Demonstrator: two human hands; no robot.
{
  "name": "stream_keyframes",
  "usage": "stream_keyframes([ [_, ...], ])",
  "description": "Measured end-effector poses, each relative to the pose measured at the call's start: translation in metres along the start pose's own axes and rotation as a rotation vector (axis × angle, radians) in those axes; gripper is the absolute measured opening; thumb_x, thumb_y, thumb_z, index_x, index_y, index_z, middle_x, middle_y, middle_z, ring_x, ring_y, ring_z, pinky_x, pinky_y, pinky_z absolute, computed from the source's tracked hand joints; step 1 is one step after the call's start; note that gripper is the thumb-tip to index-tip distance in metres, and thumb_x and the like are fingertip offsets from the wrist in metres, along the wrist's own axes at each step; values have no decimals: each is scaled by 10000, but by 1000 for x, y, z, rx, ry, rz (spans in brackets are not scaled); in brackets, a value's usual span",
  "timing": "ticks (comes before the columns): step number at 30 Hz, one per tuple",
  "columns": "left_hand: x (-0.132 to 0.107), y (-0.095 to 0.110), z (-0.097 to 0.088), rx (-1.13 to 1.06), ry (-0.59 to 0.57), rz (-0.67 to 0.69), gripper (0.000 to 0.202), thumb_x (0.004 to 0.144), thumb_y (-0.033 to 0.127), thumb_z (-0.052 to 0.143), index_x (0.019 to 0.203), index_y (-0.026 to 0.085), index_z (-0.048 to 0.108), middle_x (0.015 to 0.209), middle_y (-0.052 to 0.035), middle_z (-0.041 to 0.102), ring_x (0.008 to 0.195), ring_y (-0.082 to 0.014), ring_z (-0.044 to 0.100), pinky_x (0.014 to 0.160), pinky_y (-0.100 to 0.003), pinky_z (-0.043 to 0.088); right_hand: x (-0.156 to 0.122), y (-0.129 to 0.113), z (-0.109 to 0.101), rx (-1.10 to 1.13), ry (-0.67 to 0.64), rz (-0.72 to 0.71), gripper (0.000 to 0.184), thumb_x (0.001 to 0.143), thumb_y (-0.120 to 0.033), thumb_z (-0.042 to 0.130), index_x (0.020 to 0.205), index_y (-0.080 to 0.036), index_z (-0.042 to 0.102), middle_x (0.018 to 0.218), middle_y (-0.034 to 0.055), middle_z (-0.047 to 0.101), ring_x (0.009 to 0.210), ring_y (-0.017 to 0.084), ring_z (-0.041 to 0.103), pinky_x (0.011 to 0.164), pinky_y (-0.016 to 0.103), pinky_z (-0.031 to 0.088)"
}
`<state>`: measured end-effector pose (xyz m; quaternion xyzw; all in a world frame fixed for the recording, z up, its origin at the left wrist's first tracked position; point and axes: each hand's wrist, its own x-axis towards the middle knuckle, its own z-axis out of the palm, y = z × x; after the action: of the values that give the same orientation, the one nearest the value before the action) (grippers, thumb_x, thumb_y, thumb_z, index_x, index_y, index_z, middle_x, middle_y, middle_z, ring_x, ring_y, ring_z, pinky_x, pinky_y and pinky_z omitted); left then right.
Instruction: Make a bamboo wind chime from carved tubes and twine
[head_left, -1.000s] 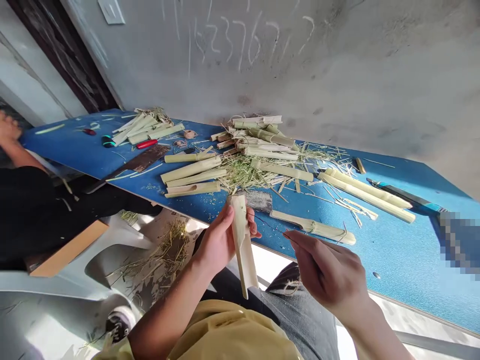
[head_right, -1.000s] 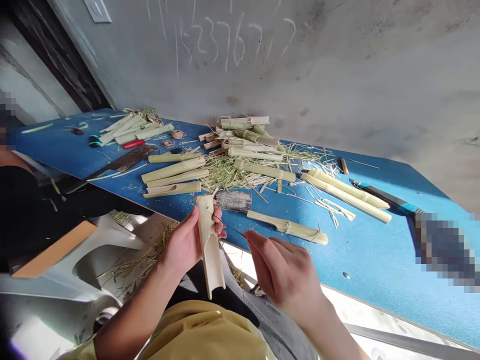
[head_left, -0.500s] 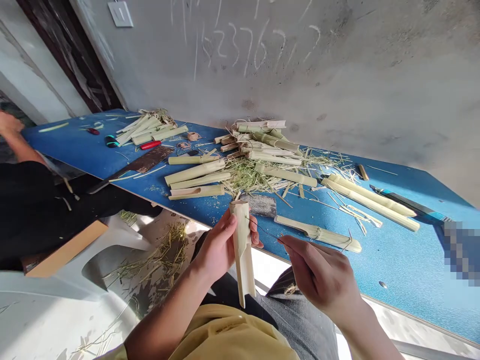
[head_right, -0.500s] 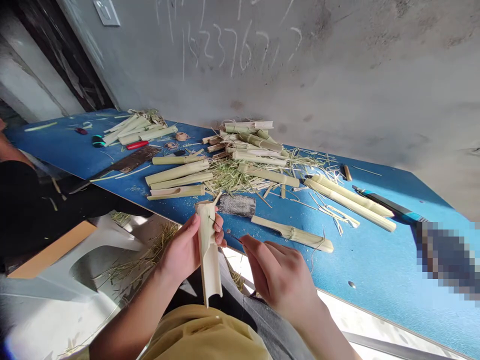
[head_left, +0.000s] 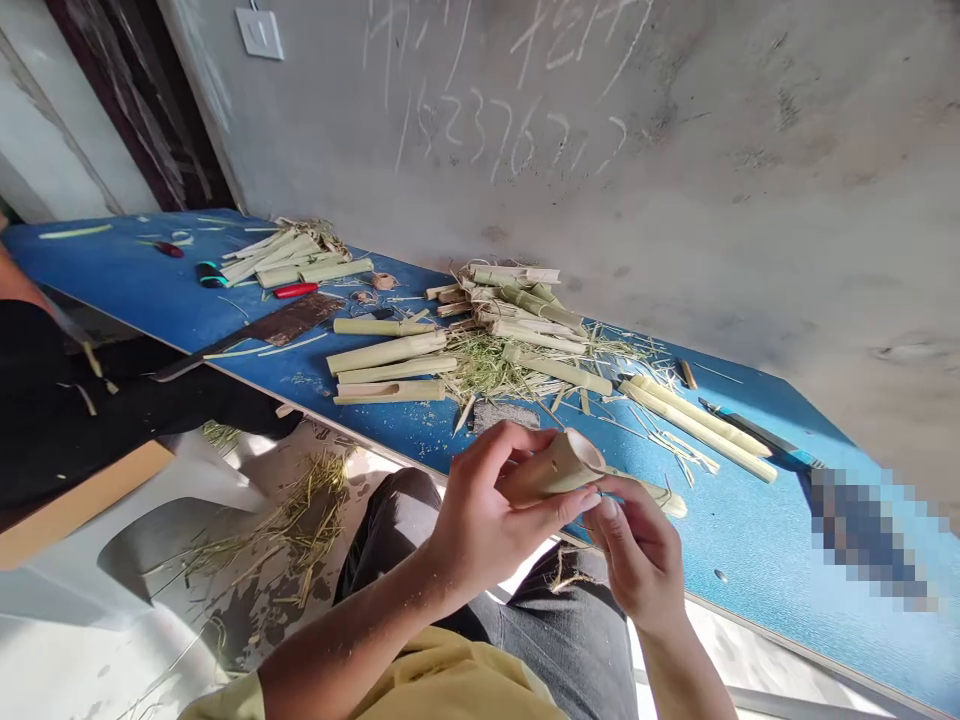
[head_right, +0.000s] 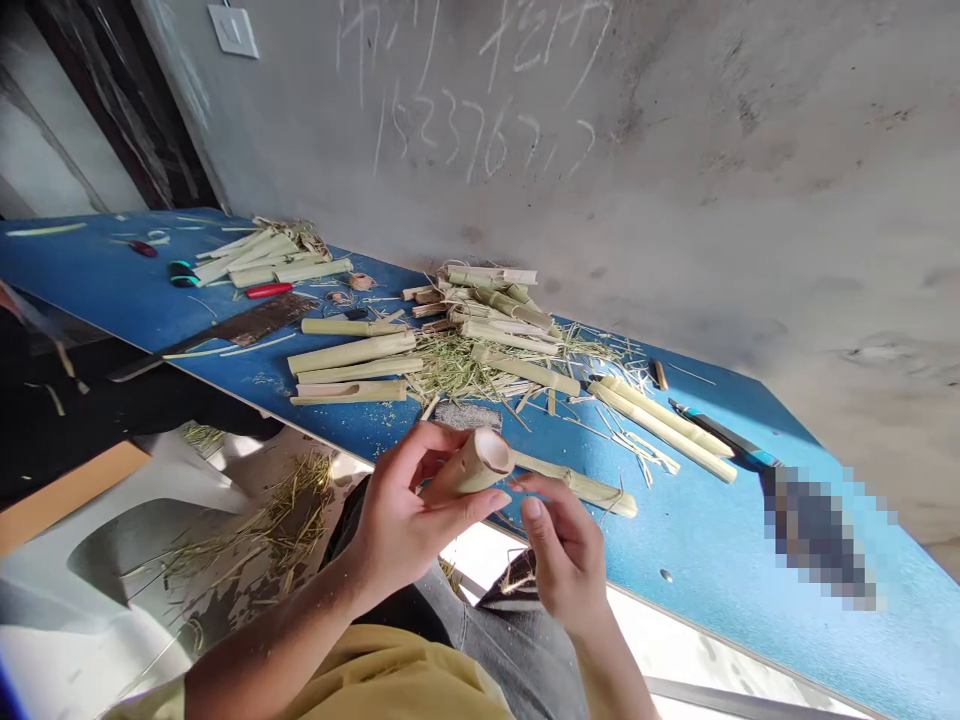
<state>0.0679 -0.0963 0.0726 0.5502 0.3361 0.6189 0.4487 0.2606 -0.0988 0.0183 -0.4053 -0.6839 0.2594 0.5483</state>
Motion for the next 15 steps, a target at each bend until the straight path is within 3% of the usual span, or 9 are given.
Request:
stream_keyframes([
  [3,0,7,6,-5,-28,41,285,787,316,907,965,216,709,866,-38,726,747,-183,626,703,-293,463,2,-4,-2,296,-12,95,211,1041,-450,588,1062,-249,648,635,-43,543,433,84,370,439,198,335],
  [8,-2,8,7,-104,-51,-3,321,760,281,920,984,209,702,841,-25,713,702,-161,604,641,-266,441,6,-8,-3,445,-73,141,207,1035,-446,594,1015,-243,632,552,-93,296,438,78,223,442,181,269],
  [15,-7,0,6,-212,-72,-10,376,762,268,924,1020,227,654,930,-27,717,805,-174,650,718,-271,491,2,-3,8,449,-93,197,297,1011,-536,608,993,-240,621,564,-79,351,441,88,295,452,197,339],
])
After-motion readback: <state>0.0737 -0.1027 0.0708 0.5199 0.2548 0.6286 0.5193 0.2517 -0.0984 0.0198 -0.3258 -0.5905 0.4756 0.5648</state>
